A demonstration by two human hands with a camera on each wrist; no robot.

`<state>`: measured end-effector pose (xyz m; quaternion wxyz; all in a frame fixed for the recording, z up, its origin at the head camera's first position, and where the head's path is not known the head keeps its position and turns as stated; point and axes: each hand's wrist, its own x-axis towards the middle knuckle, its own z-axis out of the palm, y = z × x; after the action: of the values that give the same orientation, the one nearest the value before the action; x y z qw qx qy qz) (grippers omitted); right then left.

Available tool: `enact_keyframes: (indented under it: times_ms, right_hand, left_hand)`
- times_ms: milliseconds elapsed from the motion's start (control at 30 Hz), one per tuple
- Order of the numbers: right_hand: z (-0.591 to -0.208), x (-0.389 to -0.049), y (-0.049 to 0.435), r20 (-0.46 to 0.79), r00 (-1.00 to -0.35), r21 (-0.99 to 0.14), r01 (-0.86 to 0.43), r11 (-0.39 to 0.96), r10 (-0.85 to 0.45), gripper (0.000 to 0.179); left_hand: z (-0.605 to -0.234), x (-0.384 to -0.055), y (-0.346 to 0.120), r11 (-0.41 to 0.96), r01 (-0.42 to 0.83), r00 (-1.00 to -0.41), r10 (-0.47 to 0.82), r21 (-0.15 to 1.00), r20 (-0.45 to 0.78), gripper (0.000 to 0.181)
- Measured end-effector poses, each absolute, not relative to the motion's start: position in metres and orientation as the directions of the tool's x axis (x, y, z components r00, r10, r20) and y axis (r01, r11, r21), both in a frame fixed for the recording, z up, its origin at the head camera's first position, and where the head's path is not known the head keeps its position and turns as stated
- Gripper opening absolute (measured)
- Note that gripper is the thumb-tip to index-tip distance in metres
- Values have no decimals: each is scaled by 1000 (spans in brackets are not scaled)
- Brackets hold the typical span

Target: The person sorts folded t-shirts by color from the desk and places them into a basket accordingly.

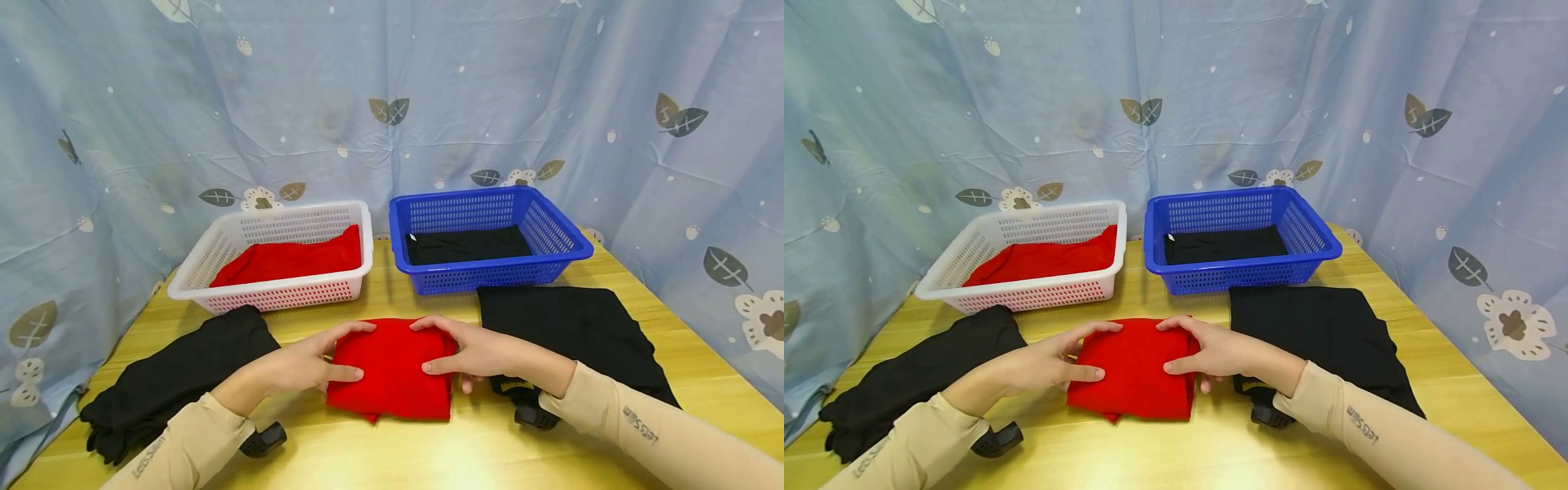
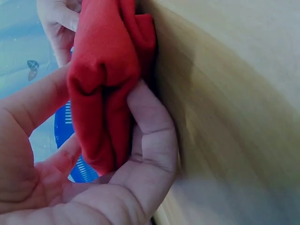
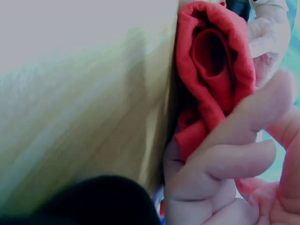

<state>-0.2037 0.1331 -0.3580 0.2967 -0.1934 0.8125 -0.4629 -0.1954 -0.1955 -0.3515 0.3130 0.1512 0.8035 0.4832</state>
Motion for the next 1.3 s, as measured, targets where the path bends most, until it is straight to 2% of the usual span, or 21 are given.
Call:
enact_keyframes:
  times_ms: [267, 400, 667, 867, 1033, 1300]
  right_hand:
    - [-360, -204, 132, -301, -743, -893, -1, 450, -598, 65]
    - [-361, -202, 133, -290, -737, -901, -5, 434, -611, 63]
    - [-362, -197, 136, -282, -746, -907, 2, 422, -603, 59]
    - [-353, -195, 134, -244, -756, -892, -71, 446, -607, 52]
    - [-344, -197, 130, -217, -781, -871, -116, 478, -585, 50]
    - [-332, -197, 130, -153, -798, -886, -151, 438, -584, 50]
  left_hand:
    - [-356, -199, -192, 373, -140, -704, 614, 917, -358, 73]
    - [-357, -197, -191, 362, -164, -704, 609, 918, -366, 71]
    - [-361, -194, -189, 330, -85, -713, 639, 940, -289, 66]
    - [-364, -188, -192, 351, 53, -759, 623, 935, -191, 56]
    - [-356, -179, -196, 305, 34, -808, 569, 952, -154, 57]
    - [-347, -173, -193, 228, -6, -859, 498, 974, -122, 56]
